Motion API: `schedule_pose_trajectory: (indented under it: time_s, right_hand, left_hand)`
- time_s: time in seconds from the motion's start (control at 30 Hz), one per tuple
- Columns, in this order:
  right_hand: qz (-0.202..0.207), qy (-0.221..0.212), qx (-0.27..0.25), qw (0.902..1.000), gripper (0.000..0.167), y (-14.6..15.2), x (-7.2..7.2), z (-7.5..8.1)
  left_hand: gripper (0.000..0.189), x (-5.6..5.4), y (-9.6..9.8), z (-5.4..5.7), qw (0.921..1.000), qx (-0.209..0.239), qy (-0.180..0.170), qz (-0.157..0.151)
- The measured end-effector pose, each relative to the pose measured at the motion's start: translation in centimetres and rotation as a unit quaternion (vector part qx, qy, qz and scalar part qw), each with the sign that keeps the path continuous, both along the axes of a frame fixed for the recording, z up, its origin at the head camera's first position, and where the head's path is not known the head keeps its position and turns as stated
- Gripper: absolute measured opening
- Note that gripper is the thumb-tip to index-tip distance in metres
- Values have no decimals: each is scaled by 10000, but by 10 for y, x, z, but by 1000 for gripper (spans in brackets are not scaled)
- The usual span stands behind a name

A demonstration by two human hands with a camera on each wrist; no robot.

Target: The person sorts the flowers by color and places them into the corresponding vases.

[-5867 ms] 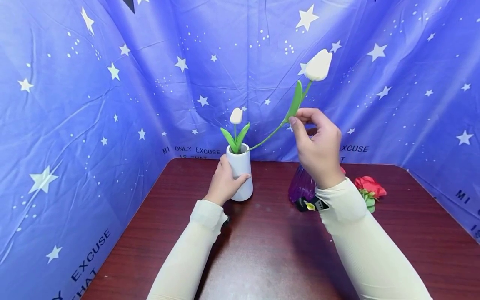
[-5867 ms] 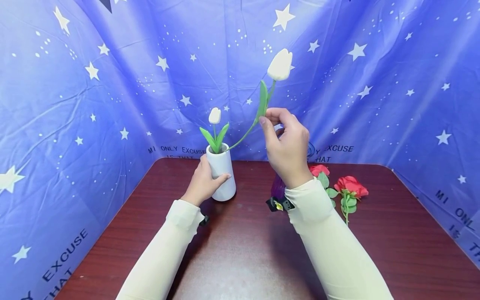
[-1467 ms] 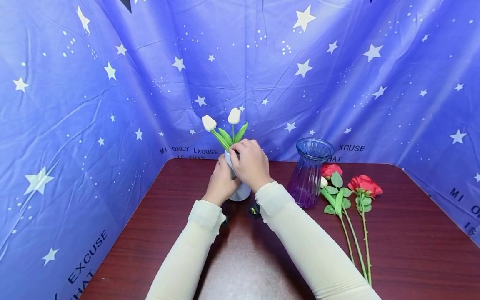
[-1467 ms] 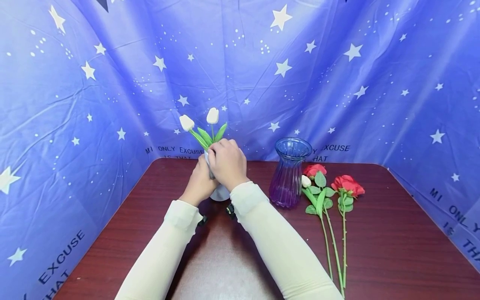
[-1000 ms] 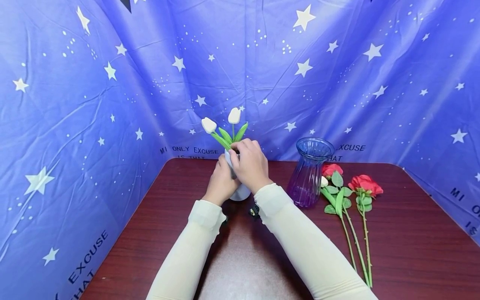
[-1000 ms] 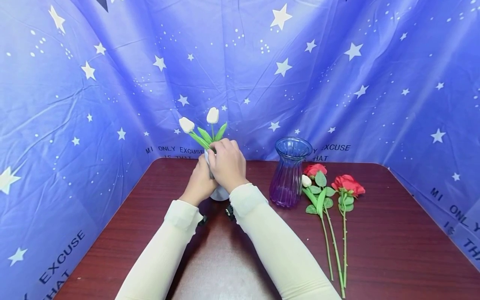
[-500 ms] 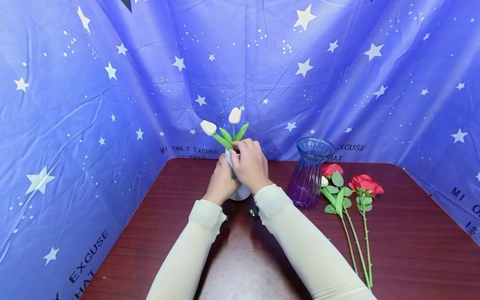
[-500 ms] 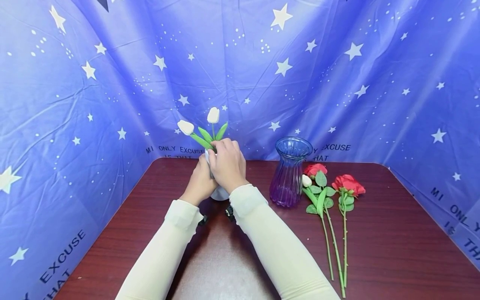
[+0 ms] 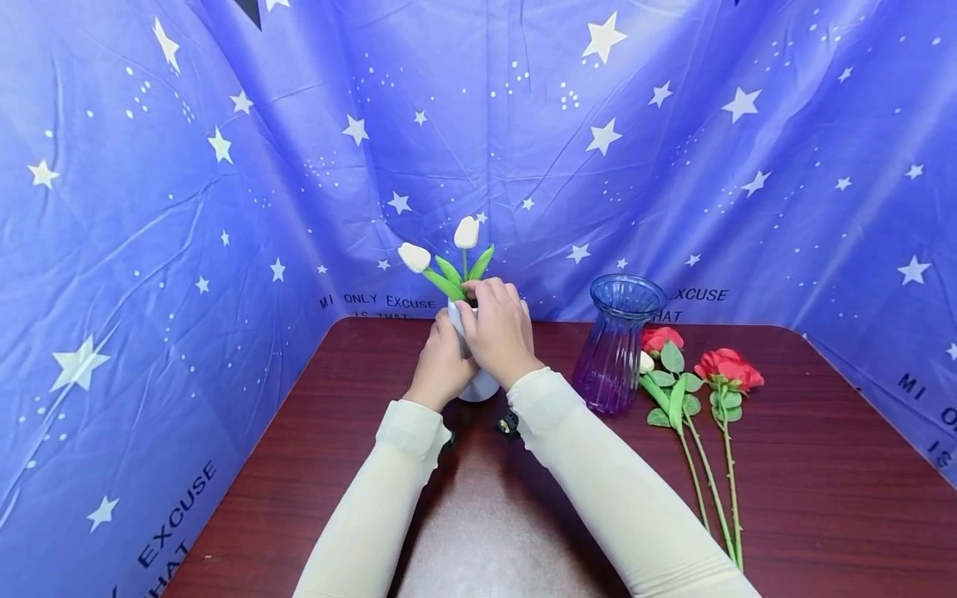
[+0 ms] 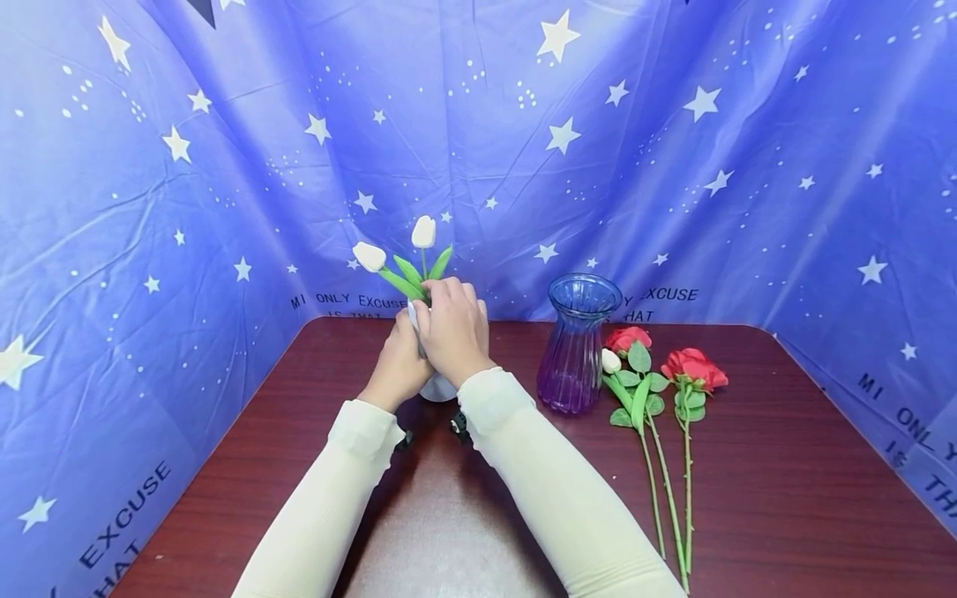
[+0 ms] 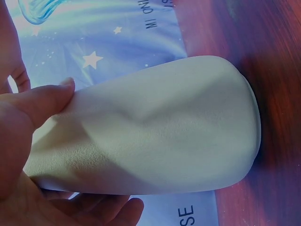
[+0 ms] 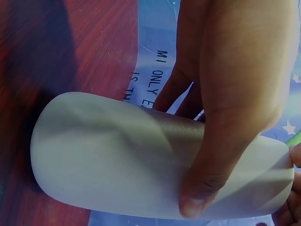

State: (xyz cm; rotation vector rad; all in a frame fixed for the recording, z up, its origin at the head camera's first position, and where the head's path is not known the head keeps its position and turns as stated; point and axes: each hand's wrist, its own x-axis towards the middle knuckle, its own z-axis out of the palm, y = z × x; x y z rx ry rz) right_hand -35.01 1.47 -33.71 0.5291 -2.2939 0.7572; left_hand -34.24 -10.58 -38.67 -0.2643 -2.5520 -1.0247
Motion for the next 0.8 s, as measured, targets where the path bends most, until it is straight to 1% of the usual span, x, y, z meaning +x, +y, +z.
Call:
schedule_pose_trajectory:
  time_s: [0.1, 0.23, 0.43, 0.6, 0.7, 0.8]
  right_hand:
    - [24, -100, 7, 9999, 32, 2, 2, 1]
    - [223, -185, -92, 9995, 33, 6, 2, 0]
    - [557, -128, -340, 9978, 31, 13, 4, 3]
    - [664, 39, -560, 9962, 29, 19, 10, 10]
    - [637, 57, -522, 9966, 28, 25, 15, 13]
    - [659, 75, -450, 9968, 27, 33, 22, 14]
  left_hand:
    - [86, -1, 1, -1, 10000, -16, -7, 24]
    - [87, 0, 1, 0, 9999, -58, -24, 101]
    - [90, 2, 2, 0, 9999, -11, -42, 128]
    - [92, -1, 0, -2, 9997, 21, -161, 191]
    - [91, -3, -2, -3, 9994, 106, -234, 244]
    - [92, -5, -4, -3, 9993, 170, -248, 215]
